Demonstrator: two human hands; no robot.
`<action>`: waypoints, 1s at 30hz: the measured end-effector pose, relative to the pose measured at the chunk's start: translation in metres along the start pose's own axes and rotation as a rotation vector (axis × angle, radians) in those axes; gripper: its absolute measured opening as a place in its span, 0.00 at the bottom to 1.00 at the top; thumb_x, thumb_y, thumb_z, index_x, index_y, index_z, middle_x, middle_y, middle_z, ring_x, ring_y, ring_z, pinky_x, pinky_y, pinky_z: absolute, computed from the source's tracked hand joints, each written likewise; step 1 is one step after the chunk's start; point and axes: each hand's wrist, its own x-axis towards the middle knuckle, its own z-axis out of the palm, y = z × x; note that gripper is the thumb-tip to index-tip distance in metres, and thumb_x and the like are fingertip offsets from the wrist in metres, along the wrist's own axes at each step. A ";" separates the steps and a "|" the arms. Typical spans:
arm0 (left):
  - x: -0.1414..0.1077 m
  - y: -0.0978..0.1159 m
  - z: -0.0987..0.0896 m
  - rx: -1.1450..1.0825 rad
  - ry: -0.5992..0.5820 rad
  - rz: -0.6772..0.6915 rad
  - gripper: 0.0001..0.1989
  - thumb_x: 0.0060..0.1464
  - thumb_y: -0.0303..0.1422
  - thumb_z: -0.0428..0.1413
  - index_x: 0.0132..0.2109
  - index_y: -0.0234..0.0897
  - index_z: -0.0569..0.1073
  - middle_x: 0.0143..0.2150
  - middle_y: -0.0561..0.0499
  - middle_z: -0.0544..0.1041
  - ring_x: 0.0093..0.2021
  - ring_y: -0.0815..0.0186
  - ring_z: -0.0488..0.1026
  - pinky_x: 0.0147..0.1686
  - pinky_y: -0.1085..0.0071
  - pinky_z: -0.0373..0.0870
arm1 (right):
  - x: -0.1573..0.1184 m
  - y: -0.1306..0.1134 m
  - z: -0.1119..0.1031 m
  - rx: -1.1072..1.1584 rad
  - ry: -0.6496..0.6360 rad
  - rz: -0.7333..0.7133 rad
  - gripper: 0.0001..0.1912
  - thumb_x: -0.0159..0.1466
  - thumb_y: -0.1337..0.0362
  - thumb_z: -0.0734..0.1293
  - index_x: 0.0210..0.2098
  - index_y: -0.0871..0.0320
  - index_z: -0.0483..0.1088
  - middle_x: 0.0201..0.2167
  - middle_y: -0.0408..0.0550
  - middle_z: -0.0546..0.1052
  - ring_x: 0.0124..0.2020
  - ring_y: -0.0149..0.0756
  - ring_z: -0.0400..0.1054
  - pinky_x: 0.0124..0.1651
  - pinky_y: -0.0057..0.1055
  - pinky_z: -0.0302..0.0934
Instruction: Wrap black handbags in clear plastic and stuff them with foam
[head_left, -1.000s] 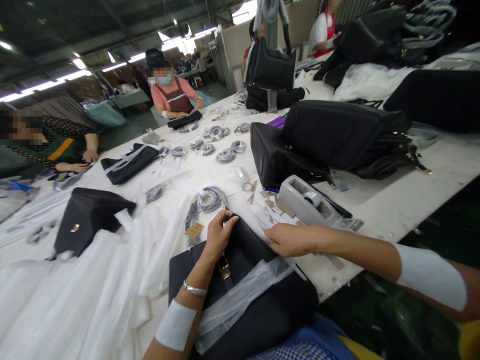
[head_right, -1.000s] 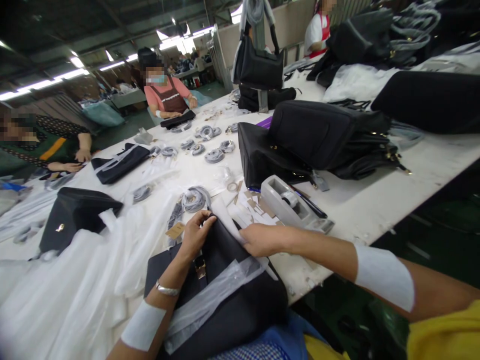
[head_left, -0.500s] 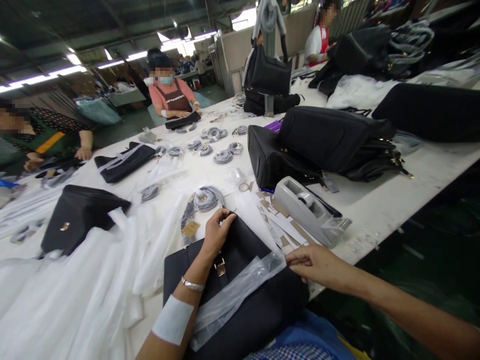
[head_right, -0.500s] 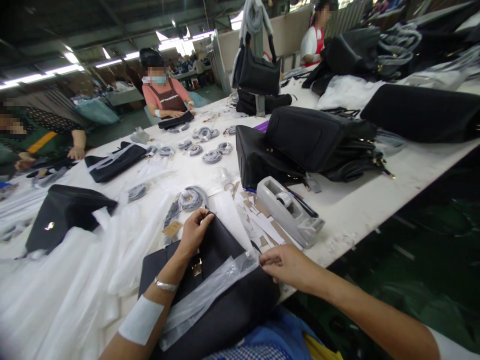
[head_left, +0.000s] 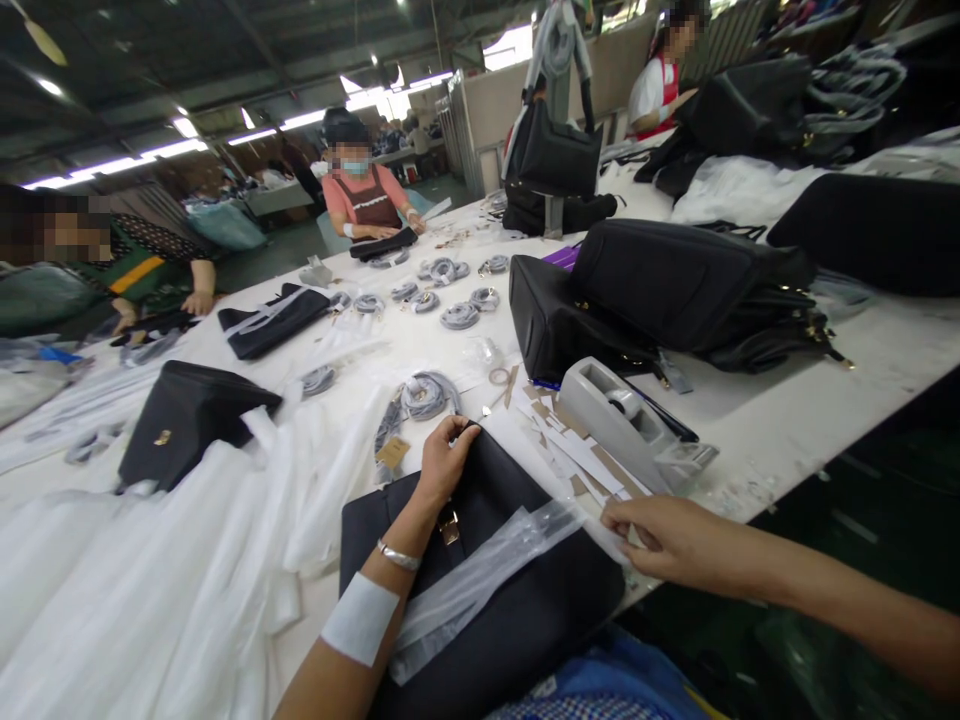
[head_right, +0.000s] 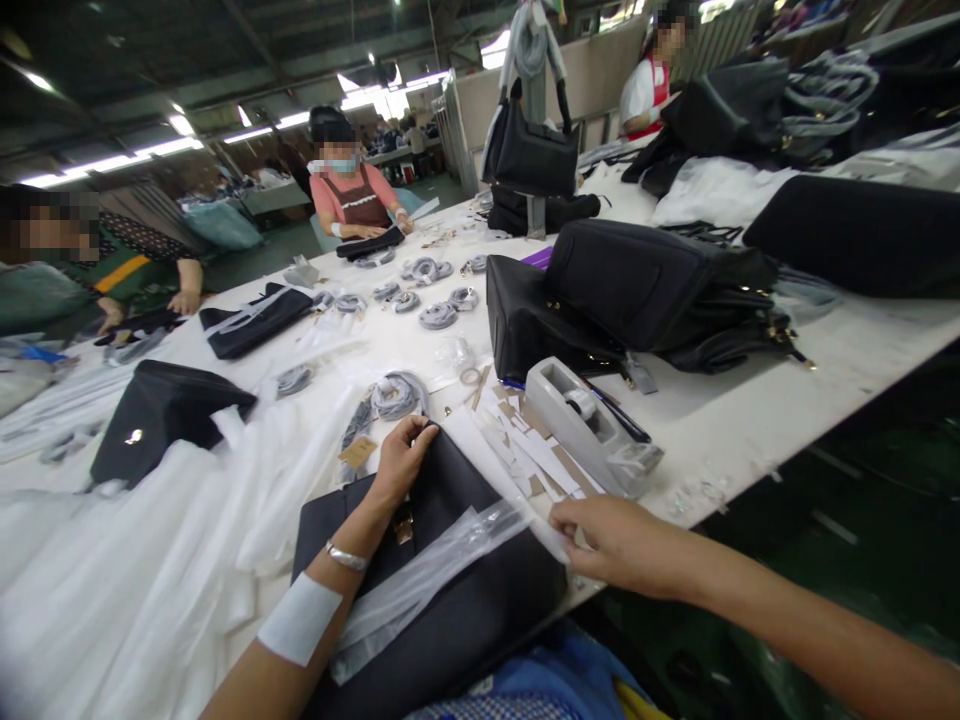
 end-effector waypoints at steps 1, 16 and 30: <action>0.000 -0.001 0.000 -0.005 0.003 -0.003 0.09 0.55 0.38 0.56 0.33 0.37 0.70 0.30 0.54 0.71 0.33 0.67 0.67 0.38 0.73 0.62 | -0.004 0.000 -0.006 -0.057 -0.020 -0.015 0.06 0.57 0.68 0.63 0.32 0.56 0.72 0.24 0.41 0.73 0.25 0.32 0.64 0.28 0.27 0.50; -0.001 -0.003 -0.001 -0.052 0.018 0.040 0.09 0.57 0.38 0.56 0.34 0.37 0.70 0.31 0.54 0.71 0.35 0.66 0.67 0.39 0.72 0.63 | 0.098 -0.035 0.001 0.223 0.432 -0.064 0.23 0.65 0.53 0.62 0.55 0.58 0.68 0.41 0.51 0.79 0.40 0.40 0.72 0.44 0.35 0.63; -0.007 0.009 -0.010 -0.109 0.006 0.101 0.06 0.56 0.36 0.56 0.35 0.37 0.71 0.32 0.53 0.74 0.36 0.65 0.69 0.40 0.71 0.64 | 0.112 -0.021 0.003 -0.112 0.339 0.080 0.11 0.60 0.61 0.61 0.24 0.55 0.56 0.19 0.39 0.62 0.23 0.31 0.56 0.28 0.30 0.44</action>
